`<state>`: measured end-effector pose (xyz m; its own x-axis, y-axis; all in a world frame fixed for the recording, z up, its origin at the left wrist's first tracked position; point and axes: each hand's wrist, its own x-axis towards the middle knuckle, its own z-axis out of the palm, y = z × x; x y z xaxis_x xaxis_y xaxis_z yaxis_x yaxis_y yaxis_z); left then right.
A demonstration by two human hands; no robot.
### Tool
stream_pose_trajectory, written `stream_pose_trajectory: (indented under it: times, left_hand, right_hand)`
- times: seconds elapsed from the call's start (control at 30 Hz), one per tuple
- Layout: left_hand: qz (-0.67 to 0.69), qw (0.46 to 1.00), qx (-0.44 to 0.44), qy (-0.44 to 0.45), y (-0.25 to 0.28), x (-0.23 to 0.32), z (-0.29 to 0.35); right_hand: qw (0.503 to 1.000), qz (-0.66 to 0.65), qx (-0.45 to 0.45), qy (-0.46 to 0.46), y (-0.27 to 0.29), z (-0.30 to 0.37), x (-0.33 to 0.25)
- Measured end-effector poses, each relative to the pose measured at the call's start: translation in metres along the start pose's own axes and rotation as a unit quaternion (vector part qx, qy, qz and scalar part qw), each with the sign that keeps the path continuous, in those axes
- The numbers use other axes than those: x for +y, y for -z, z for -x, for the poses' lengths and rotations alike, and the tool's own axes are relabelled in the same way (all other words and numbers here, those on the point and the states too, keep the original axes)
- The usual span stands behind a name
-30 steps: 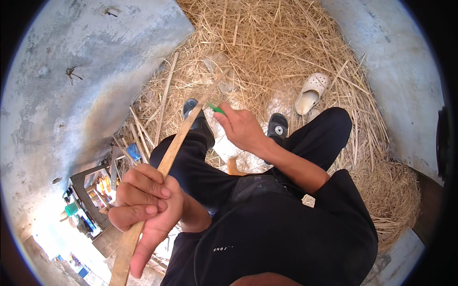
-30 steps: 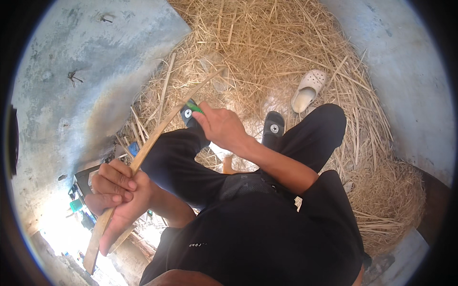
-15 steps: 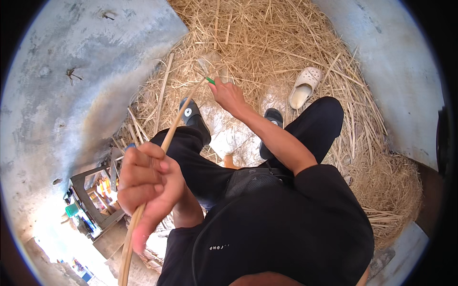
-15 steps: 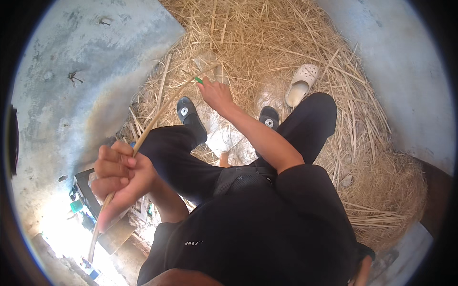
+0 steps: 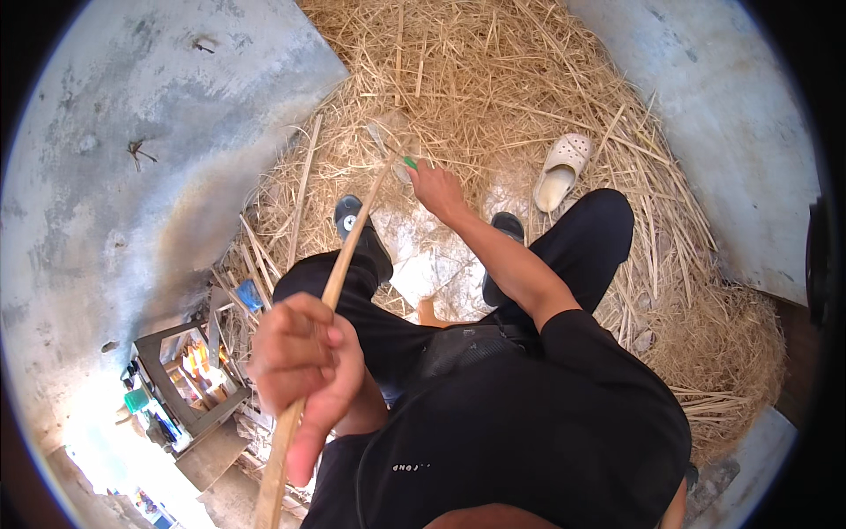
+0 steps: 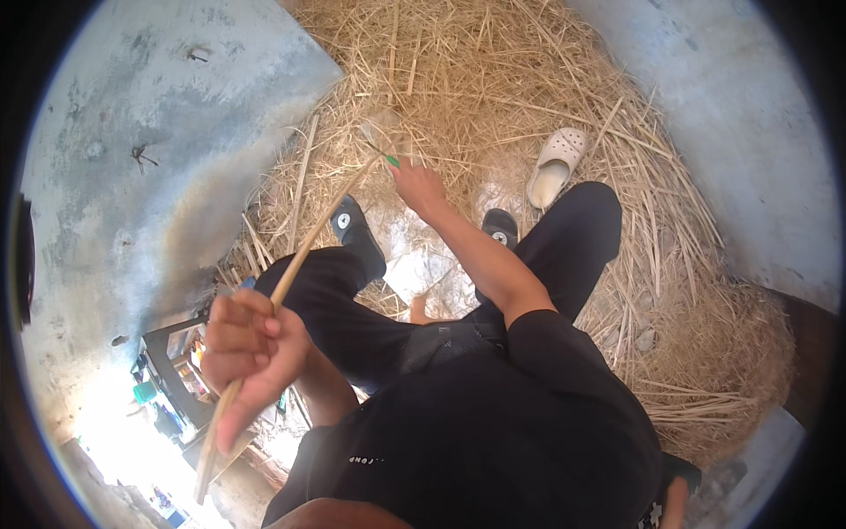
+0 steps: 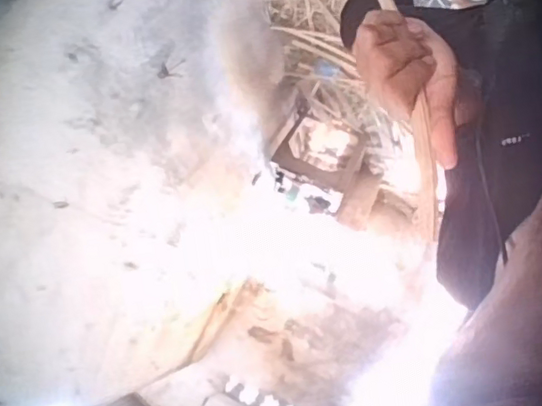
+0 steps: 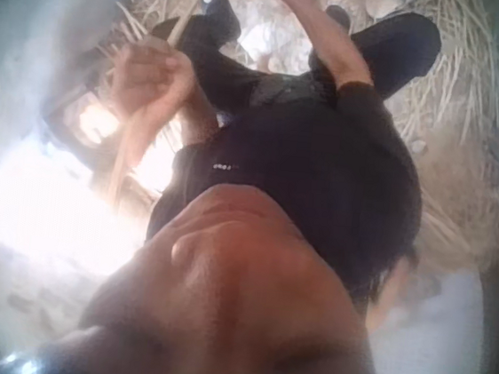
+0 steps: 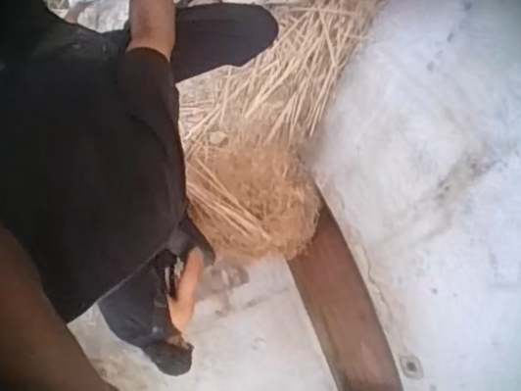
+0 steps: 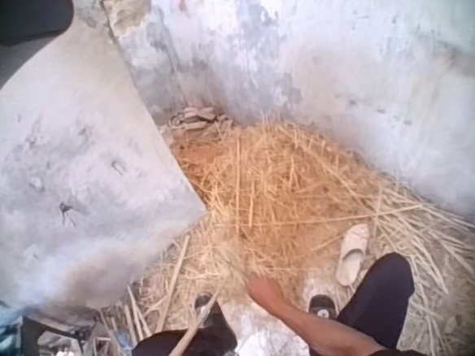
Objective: The person strips a long wooden stick with a small knife while sitting on the floor surrounded by straw.
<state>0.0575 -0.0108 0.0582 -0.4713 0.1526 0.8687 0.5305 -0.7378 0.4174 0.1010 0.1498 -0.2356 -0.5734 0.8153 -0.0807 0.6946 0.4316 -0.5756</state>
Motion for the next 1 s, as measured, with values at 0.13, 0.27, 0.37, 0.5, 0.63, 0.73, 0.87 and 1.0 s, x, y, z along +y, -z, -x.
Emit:
stream_pose_trajectory:
  times: [0.13,0.27,0.37,0.5,0.63,0.73,0.87,1.0]
  left_hand:
    - [0.0,1.0,0.013,0.004,0.005,0.003,-0.003]
    - [0.017,0.999,-0.029,0.032,0.008,-0.001,-0.003]
    - [0.017,0.999,-0.021,0.043,0.011,-0.013,-0.004]
    - [0.008,0.997,-0.021,0.074,0.023,-0.015,-0.018]
    - [0.013,0.998,0.023,0.054,0.025,-0.01,-0.023]
    - [-0.002,0.999,0.031,0.044,0.021,0.003,-0.029]
    - [-0.068,0.995,0.043,0.053,0.014,0.006,-0.025]
    - [-0.083,0.995,0.045,0.036,0.007,0.006,-0.023]
  right_hand:
    - [0.999,-0.04,-0.021,-0.026,-0.012,0.0,0.001]
    - [0.995,-0.027,-0.021,-0.098,-0.062,-0.03,0.028]
    - [0.995,-0.084,0.003,-0.048,-0.092,-0.055,0.051]
    - [0.676,-0.634,-0.302,-0.223,-0.059,-0.058,0.045]
    - [0.666,-0.617,-0.31,-0.283,0.007,-0.031,-0.003]
    - [0.788,-0.526,-0.259,-0.187,0.058,0.001,-0.037]
    - [0.942,-0.316,-0.106,0.035,0.08,0.041,-0.049]
    - [0.964,-0.242,-0.073,0.081,0.119,0.069,-0.085]
